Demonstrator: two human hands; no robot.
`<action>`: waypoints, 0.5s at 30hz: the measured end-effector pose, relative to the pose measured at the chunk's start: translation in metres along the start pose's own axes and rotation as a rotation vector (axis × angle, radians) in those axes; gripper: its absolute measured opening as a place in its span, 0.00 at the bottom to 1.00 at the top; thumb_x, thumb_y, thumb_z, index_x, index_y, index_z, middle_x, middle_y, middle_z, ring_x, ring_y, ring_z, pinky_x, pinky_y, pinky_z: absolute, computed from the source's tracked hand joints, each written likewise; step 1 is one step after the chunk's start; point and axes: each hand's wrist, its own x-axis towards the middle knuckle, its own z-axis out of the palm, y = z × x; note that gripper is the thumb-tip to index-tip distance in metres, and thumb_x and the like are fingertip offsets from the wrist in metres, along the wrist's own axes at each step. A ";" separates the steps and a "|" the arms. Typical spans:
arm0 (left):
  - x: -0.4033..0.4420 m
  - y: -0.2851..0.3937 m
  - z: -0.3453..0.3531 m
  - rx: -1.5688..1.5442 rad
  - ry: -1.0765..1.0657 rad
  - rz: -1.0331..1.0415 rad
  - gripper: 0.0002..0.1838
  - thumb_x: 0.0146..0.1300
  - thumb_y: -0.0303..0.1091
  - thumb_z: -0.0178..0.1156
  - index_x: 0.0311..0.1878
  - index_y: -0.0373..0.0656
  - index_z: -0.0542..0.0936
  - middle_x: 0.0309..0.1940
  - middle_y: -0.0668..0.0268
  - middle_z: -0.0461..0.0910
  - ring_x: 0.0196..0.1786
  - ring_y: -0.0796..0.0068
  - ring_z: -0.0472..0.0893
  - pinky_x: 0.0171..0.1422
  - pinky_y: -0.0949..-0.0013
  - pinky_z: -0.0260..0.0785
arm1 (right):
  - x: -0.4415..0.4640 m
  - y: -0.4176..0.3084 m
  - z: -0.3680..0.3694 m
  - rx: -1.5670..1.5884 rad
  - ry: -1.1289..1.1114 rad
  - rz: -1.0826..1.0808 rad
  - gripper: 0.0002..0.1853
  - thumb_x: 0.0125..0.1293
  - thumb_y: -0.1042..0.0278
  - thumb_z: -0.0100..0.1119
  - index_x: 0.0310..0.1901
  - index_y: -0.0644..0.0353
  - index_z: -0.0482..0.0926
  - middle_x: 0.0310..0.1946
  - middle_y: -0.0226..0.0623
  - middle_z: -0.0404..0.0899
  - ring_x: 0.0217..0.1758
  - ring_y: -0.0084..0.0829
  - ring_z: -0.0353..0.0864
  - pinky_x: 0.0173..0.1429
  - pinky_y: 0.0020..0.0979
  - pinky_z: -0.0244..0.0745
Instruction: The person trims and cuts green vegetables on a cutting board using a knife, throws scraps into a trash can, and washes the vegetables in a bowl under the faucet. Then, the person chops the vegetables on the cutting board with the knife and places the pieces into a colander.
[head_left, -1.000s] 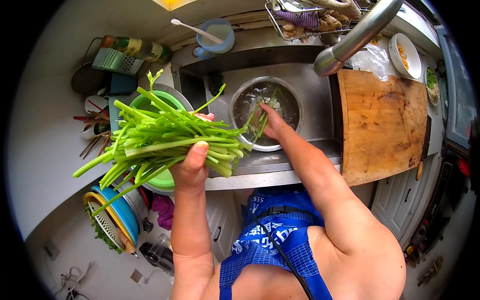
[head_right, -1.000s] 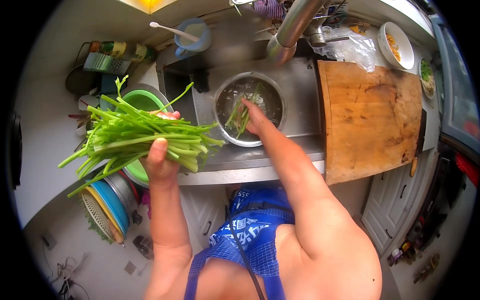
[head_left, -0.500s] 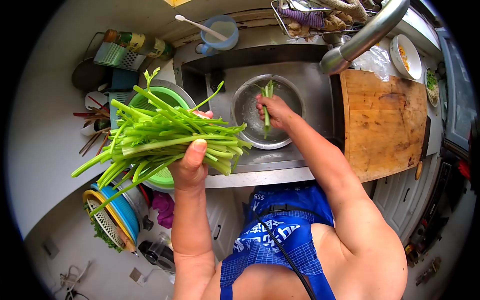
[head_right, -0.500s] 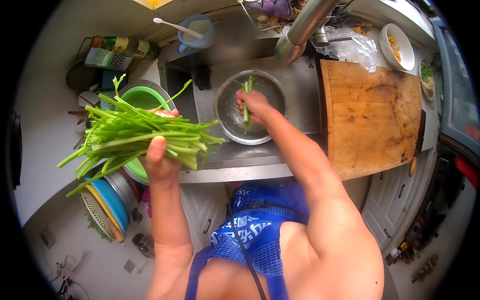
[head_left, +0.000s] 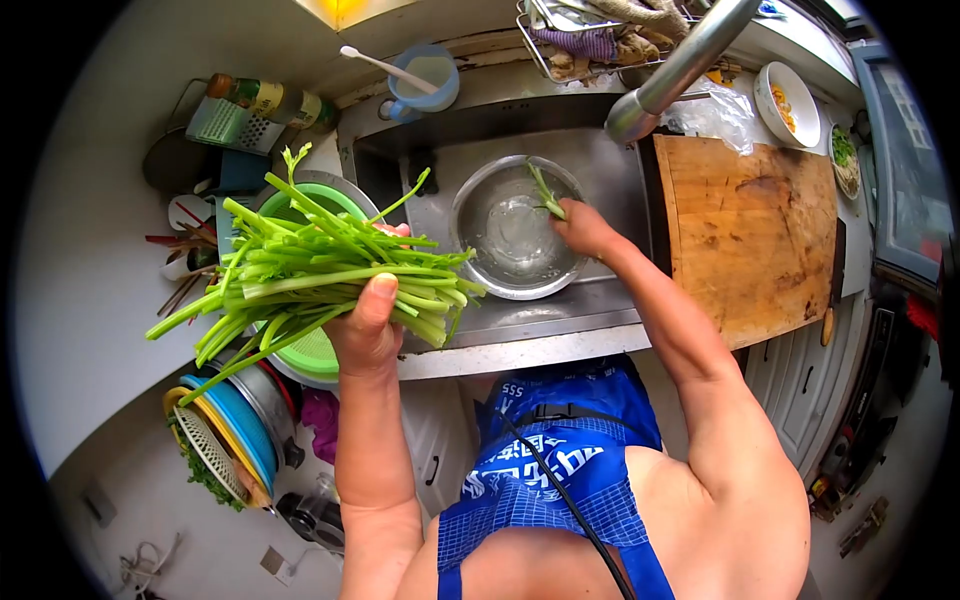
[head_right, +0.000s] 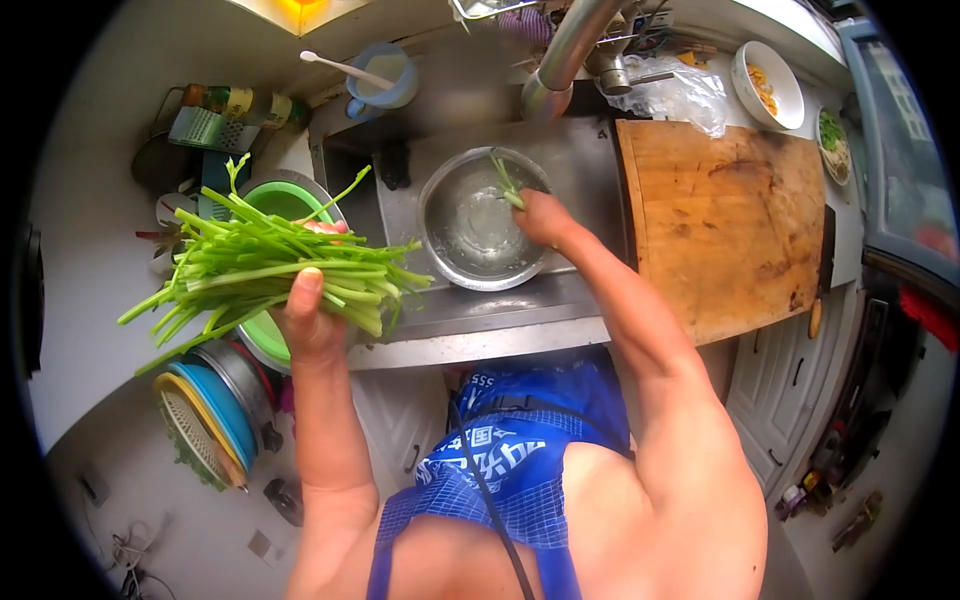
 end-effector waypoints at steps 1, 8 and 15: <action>0.000 0.002 0.005 0.051 0.026 -0.012 0.28 0.49 0.35 0.63 0.54 0.37 0.69 0.44 0.57 0.75 0.50 0.63 0.76 0.60 0.58 0.68 | -0.005 -0.023 -0.012 0.327 -0.073 0.089 0.06 0.65 0.65 0.54 0.35 0.56 0.71 0.18 0.24 0.66 0.18 0.18 0.62 0.22 0.24 0.57; -0.001 0.009 0.017 0.046 0.038 -0.036 0.29 0.48 0.36 0.63 0.54 0.37 0.68 0.43 0.58 0.74 0.49 0.62 0.76 0.61 0.58 0.67 | -0.016 -0.077 -0.040 0.848 -0.264 0.242 0.09 0.66 0.64 0.54 0.30 0.57 0.70 0.19 0.24 0.67 0.19 0.19 0.64 0.24 0.25 0.60; -0.004 0.004 0.032 0.053 -0.079 -0.123 0.29 0.50 0.29 0.63 0.56 0.37 0.66 0.45 0.57 0.74 0.51 0.62 0.77 0.62 0.58 0.68 | -0.081 -0.100 -0.070 0.591 0.013 0.073 0.08 0.65 0.64 0.53 0.34 0.59 0.71 0.21 0.27 0.68 0.25 0.20 0.66 0.32 0.28 0.66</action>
